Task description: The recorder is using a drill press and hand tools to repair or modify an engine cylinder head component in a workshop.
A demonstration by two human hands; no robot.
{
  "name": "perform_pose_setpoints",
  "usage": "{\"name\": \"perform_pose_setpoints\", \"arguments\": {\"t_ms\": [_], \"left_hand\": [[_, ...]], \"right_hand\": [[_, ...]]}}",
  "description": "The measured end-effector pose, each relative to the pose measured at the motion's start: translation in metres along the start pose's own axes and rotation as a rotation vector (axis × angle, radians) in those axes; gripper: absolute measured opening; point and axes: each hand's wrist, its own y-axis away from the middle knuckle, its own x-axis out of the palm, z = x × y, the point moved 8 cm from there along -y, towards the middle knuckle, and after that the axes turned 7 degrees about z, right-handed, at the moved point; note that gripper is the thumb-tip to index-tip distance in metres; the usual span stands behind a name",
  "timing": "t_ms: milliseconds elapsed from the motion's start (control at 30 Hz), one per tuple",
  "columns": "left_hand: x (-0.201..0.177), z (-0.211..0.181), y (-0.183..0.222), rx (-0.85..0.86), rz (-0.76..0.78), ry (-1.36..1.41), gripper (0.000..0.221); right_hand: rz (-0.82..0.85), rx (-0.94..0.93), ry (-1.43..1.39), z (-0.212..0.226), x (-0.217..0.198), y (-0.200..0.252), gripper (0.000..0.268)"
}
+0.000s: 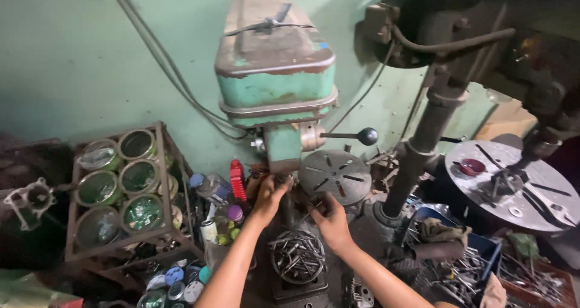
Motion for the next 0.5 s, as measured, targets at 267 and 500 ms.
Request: {"name": "perform_pose_setpoints", "arguments": {"t_ms": [267, 500], "left_hand": [[-0.038, -0.025, 0.050, -0.163, -0.043, -0.538, 0.048], [0.007, -0.028, 0.054, -0.216, 0.069, -0.644, 0.041]], "right_hand": [[-0.090, -0.060, 0.098, 0.046, 0.026, -0.010, 0.014], [-0.061, -0.103, 0.051, 0.038, 0.029, -0.028, 0.014]]}}
